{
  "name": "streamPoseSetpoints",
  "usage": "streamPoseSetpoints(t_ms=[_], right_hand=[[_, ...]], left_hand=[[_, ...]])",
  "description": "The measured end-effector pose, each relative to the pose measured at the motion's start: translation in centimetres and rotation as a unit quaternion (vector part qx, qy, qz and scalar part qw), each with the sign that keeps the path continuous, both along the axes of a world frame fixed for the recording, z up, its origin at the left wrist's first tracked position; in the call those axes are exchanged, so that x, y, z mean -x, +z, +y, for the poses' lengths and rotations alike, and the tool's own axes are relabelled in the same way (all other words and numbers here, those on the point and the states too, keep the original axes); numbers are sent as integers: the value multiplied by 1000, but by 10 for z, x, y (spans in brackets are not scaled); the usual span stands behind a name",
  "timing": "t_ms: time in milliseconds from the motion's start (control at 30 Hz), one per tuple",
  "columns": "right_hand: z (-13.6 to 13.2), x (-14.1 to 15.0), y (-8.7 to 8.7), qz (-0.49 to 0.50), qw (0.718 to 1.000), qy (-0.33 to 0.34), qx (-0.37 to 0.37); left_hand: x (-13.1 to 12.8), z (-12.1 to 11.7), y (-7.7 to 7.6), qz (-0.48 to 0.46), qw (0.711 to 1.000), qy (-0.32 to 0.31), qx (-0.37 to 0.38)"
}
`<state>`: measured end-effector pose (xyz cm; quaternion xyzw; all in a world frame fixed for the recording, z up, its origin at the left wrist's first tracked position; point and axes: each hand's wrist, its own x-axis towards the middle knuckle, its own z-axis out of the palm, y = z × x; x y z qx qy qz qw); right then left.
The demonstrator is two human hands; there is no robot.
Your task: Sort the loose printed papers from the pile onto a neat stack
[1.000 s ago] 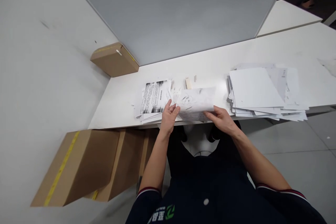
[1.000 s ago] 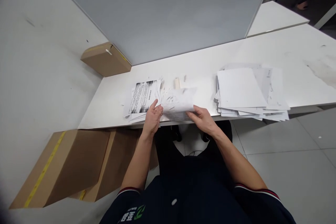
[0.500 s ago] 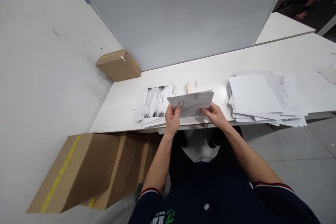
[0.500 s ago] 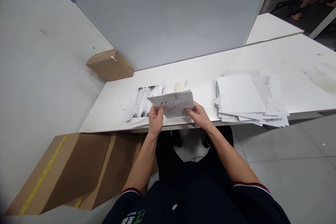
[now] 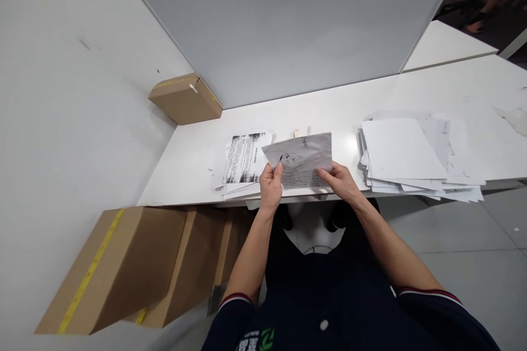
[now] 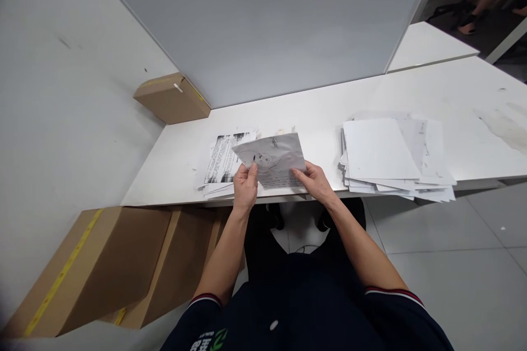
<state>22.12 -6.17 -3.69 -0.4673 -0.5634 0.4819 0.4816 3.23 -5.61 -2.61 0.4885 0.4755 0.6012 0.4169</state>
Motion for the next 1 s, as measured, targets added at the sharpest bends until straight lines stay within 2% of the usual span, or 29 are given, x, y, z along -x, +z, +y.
streamPoseSetpoints(t_ms=[200, 367, 467, 533, 600, 667, 767, 867, 933, 1000], right_hand=[[-15, -7, 8, -36, 998, -7, 41], [-25, -9, 0, -46, 996, -14, 72], [-27, -13, 3, -116, 992, -34, 30], [-27, -20, 19, -202, 977, -46, -39], [-24, -27, 44, -311, 943, -34, -114], [-20, -30, 74, -425, 890, -3, -163], [-11, -25, 108, -581, 793, 58, -173], [1, -11, 113, -661, 721, 124, -166], [8, -4, 106, -681, 700, 150, -155], [13, -1, 99, -688, 693, 164, -141]], left_hand=[[1, -7, 4, -24, 998, -50, 34], [-4, -9, -6, -25, 994, -78, 76], [-5, -5, -11, -14, 993, -83, 79], [-3, -3, -8, 2, 997, -61, 56], [1, -2, 0, 49, 998, -15, 20], [6, -4, 10, 133, 991, 27, -19], [10, -7, 14, 234, 971, 10, -53], [10, -5, -4, 199, 977, -66, -38], [9, -2, -22, 147, 984, -104, 0], [9, 1, -37, 127, 984, -122, 34]])
